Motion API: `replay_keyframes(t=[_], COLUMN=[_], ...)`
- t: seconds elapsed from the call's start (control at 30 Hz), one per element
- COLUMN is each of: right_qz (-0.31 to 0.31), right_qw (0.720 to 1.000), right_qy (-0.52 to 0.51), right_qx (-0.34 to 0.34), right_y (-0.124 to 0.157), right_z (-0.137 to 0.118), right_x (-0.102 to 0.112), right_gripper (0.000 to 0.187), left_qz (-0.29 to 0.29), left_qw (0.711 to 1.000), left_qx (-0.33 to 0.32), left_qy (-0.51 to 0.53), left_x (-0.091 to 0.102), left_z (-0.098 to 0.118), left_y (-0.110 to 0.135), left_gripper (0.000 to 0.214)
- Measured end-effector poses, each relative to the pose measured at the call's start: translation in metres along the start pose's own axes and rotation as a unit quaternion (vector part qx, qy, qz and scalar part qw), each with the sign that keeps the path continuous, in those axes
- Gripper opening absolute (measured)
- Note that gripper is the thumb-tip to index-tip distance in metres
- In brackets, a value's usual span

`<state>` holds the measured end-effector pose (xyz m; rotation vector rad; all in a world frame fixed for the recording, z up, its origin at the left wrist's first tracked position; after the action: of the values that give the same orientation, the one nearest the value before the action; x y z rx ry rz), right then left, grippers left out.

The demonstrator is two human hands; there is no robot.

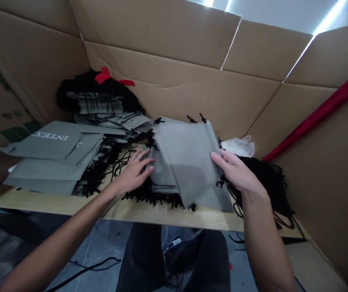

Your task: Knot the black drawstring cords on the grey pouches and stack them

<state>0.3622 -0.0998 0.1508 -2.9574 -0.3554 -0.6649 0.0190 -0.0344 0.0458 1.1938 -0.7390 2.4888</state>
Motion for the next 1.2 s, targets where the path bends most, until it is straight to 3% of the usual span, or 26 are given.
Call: replay_keyframes(t=[0.13, 0.33, 0.57, 0.73, 0.87, 1.0, 1.1, 1.2], right_qz=[0.036, 0.039, 0.051, 0.016, -0.005, -0.006, -0.023, -0.049], right_qw=[0.996, 0.990, 0.980, 0.966, 0.961, 0.949, 0.930, 0.906], right_qy=[-0.059, -0.025, 0.166, 0.247, 0.274, 0.314, 0.360, 0.404], right_qx=[-0.062, -0.137, -0.102, -0.068, -0.039, -0.030, -0.067, -0.116], right_y=[-0.035, -0.059, -0.061, -0.056, -0.054, -0.051, -0.049, -0.045], right_z=[0.031, 0.045, 0.043, 0.047, 0.049, 0.054, 0.068, 0.090], right_x=[-0.033, -0.081, -0.087, -0.085, -0.073, -0.034, -0.003, 0.016], right_gripper=[0.039, 0.037, 0.038, 0.042, 0.039, 0.036, 0.032, 0.031], left_qz=[-0.017, 0.001, 0.046, 0.095, 0.131, 0.142, 0.137, 0.126], left_qw=[0.999, 0.994, 0.978, 0.958, 0.945, 0.945, 0.951, 0.958], left_qx=[0.019, 0.030, 0.051, 0.076, 0.111, 0.114, 0.113, 0.116], left_qy=[0.042, 0.103, 0.196, 0.260, 0.279, 0.273, 0.255, 0.231], left_x=[-0.022, -0.027, -0.027, -0.032, -0.029, -0.022, -0.019, -0.017], left_z=[-0.019, -0.026, -0.035, -0.044, -0.041, -0.031, -0.023, -0.017], left_y=[0.005, 0.010, 0.017, 0.010, 0.010, 0.014, 0.015, 0.014], left_gripper=[0.049, 0.059, 0.063, 0.065, 0.060, 0.060, 0.058, 0.058])
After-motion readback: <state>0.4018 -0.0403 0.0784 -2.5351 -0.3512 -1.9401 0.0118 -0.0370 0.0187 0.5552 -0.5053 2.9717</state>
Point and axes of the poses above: each hand's wrist, its own y-axis away from the middle knuckle, its own x-axis out of the back of the hand, z = x × y, the point moved 3 cm from there along -y, towards the middle knuckle, and after that the axes turned 6 degrees about -z, right-handed, at the moved point
